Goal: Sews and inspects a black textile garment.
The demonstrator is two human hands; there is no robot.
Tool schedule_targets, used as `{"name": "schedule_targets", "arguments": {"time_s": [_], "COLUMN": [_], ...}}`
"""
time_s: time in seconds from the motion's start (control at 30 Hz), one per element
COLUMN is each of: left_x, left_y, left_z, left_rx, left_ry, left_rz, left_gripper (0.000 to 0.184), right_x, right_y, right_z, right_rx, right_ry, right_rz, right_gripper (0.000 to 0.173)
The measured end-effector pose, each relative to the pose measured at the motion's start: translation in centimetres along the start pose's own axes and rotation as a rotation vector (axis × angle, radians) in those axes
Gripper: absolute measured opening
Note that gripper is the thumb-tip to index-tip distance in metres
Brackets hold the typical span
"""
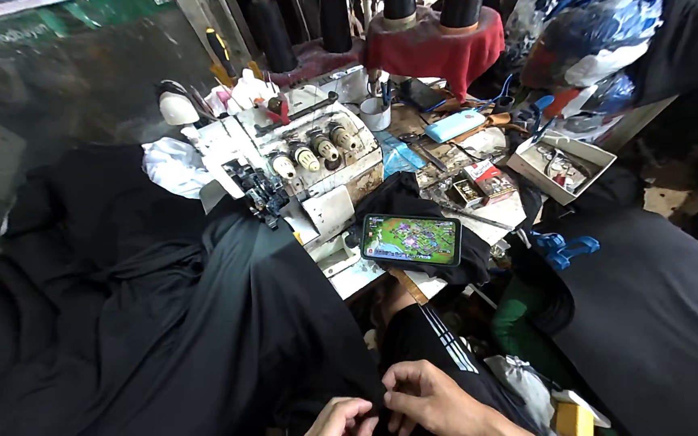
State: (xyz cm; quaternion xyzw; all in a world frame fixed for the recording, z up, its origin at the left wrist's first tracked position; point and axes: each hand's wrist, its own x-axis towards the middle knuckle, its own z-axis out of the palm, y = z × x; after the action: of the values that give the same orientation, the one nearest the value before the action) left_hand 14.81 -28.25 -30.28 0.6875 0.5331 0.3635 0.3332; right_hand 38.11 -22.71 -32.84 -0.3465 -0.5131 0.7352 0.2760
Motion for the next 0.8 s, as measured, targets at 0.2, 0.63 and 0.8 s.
{"name": "schedule_targets", "arguments": {"time_s": [0.2,0.63,0.8], "left_x": [-0.19,-0.12,-0.09], "left_y": [-0.39,-0.11,-0.02], "left_z": [0.01,-0.06,-0.09], "left_rx": [-0.024,-0.024,-0.015], "left_ry": [0.002,-0.013,0.008], "left_rz": [0.025,0.044,0.067], "left_gripper": [0.015,0.016,0.016], "right_x": [-0.14,-0.57,-0.61], "right_y": [-0.1,0.16,0.21], "right_z": [0.14,-0.24,-0.07], "right_rx": [-0.026,-0.106,-0.02], "right_ry": [0.01,-0.032,0.004], "right_rz": [0.004,-0.002,-0.007], "right_gripper": [0.014,0.014,0.015]}}
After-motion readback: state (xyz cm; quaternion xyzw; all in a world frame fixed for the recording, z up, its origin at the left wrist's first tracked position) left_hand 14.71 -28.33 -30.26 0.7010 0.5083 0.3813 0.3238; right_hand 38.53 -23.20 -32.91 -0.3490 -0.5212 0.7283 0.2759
